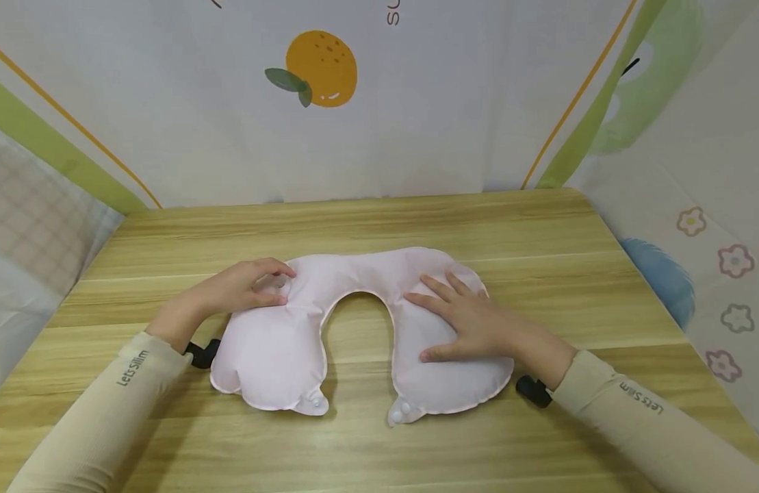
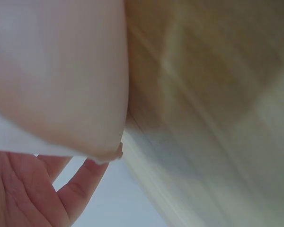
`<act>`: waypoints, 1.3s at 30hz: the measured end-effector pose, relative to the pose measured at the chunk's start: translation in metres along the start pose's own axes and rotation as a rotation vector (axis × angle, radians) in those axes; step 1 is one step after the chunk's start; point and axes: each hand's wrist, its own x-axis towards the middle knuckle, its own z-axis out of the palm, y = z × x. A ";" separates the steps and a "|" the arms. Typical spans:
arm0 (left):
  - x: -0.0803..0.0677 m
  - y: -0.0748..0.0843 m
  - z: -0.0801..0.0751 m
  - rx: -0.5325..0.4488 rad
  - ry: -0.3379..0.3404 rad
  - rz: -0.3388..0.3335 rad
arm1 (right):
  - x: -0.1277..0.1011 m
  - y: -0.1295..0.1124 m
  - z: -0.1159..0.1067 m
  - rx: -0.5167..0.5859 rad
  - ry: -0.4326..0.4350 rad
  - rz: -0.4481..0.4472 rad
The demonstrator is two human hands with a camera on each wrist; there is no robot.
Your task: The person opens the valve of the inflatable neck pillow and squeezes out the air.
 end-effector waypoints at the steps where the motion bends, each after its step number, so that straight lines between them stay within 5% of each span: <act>1: 0.000 0.000 0.000 0.000 0.000 0.000 | 0.000 0.000 0.000 0.000 0.001 0.001; 39: 0.000 -0.002 0.004 0.041 0.006 0.022 | 0.003 0.001 0.006 -0.028 -0.023 -0.001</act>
